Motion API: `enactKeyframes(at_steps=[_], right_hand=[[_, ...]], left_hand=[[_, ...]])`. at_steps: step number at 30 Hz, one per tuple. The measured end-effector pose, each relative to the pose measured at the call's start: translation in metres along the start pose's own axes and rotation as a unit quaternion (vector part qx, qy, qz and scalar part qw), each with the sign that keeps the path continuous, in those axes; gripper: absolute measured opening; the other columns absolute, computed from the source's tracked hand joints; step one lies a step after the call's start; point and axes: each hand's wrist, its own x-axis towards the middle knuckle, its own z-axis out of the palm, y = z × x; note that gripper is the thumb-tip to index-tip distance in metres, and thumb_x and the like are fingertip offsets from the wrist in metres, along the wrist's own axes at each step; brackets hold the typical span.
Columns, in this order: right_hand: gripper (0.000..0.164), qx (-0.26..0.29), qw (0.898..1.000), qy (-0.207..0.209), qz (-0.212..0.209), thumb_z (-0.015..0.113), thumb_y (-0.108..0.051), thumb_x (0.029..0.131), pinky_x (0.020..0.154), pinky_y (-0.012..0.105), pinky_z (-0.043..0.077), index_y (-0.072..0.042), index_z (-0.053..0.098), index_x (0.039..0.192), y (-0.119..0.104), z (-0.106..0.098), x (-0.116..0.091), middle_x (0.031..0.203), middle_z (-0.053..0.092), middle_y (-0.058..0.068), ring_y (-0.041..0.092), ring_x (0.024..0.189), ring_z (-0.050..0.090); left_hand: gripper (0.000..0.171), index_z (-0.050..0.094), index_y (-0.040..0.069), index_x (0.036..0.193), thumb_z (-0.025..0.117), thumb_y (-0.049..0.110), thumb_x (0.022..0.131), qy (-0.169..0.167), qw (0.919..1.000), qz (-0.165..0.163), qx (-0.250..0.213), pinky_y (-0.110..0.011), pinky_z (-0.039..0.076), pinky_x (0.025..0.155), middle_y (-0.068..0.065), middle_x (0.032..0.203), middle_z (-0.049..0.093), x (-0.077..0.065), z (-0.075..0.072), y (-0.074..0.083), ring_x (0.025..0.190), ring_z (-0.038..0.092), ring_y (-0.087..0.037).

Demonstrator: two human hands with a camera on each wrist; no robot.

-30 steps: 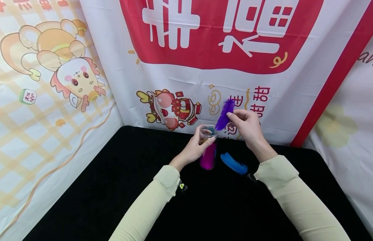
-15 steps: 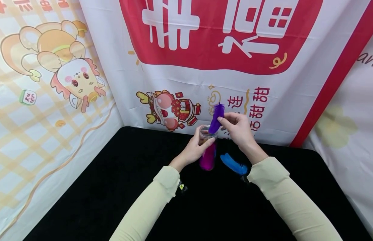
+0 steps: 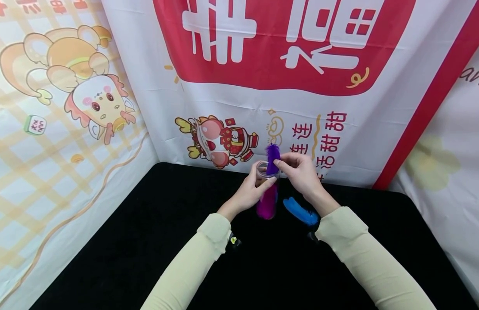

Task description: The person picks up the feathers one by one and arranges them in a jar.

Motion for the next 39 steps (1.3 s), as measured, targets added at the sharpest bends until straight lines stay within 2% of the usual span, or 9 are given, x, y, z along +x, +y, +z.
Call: enactKeyframes(at_steps=[6,10,16,20,24,29,33,39], right_hand=[[0.037,-0.005,1.000,-0.024,0.010,0.072,-0.029,0.098,0.073,0.027,0.053,0.002,0.071,0.119,0.000,-0.001,-0.003,0.103,0.074,0.001,0.012,0.088,0.061],[0.039,0.001,1.000,-0.024,0.011,0.072,-0.028,0.098,0.071,0.026,0.053,0.003,0.070,0.121,0.000,-0.002,-0.004,0.101,0.074,-0.002,0.014,0.087,0.062],[0.037,0.007,1.000,-0.025,-0.001,0.072,-0.027,0.098,0.064,0.025,0.052,0.003,0.069,0.119,0.002,-0.006,-0.005,0.097,0.072,-0.002,0.020,0.078,0.059],[0.032,0.006,1.000,-0.027,-0.002,0.072,-0.026,0.099,0.064,0.025,0.054,0.000,0.070,0.118,0.003,-0.010,-0.006,0.099,0.073,-0.002,0.022,0.082,0.061],[0.032,0.001,1.000,-0.022,0.000,0.071,-0.027,0.099,0.065,0.026,0.055,-0.001,0.071,0.118,0.003,-0.015,-0.007,0.103,0.074,0.002,0.019,0.084,0.063],[0.034,-0.023,1.000,-0.018,0.003,0.070,-0.027,0.100,0.065,0.026,0.056,0.001,0.070,0.120,0.007,-0.021,-0.008,0.109,0.073,0.007,0.018,0.084,0.062],[0.033,-0.047,0.999,-0.017,0.012,0.069,-0.026,0.100,0.065,0.026,0.057,0.000,0.070,0.120,0.016,-0.026,-0.010,0.112,0.071,0.015,0.018,0.082,0.062],[0.032,-0.081,0.996,-0.021,0.024,0.067,-0.020,0.101,0.067,0.025,0.057,0.004,0.068,0.122,0.036,-0.035,-0.014,0.118,0.068,0.024,0.009,0.082,0.062]], left_hand=[[0.071,0.025,0.017,0.156,0.063,0.043,0.101,0.006,0.9999,0.014,-0.001,-0.045,0.040,0.114,-0.012,0.144,0.053,0.000,0.001,0.000,0.131,0.053,-0.017],[0.071,0.025,0.014,0.156,0.062,0.041,0.102,-0.001,0.9997,0.018,-0.013,-0.049,0.038,0.115,-0.016,0.145,0.051,0.001,0.000,-0.002,0.131,0.052,-0.018],[0.076,0.022,0.011,0.157,0.061,0.045,0.102,-0.010,0.9997,0.014,-0.016,-0.051,0.038,0.115,-0.014,0.145,0.050,0.001,-0.001,-0.003,0.132,0.050,-0.018],[0.075,0.023,0.014,0.157,0.061,0.046,0.102,-0.011,0.9998,0.008,-0.014,-0.049,0.039,0.114,-0.012,0.145,0.050,0.001,-0.002,-0.002,0.131,0.050,-0.017],[0.072,0.024,0.017,0.156,0.061,0.046,0.102,-0.009,0.9999,0.003,-0.010,-0.049,0.038,0.115,-0.007,0.143,0.051,0.001,-0.003,0.000,0.131,0.050,-0.017],[0.071,0.025,0.015,0.156,0.061,0.043,0.102,-0.002,0.9999,0.008,-0.007,-0.048,0.039,0.114,-0.001,0.139,0.053,0.002,-0.004,0.002,0.128,0.052,-0.016],[0.071,0.024,0.015,0.156,0.062,0.042,0.102,-0.001,0.9999,0.007,-0.008,-0.046,0.042,0.111,0.002,0.138,0.053,0.002,-0.004,0.002,0.127,0.054,-0.015],[0.073,0.023,0.013,0.157,0.062,0.042,0.102,-0.008,0.9996,0.008,-0.026,-0.053,0.041,0.111,0.002,0.138,0.052,0.001,-0.002,0.000,0.126,0.055,-0.018]])
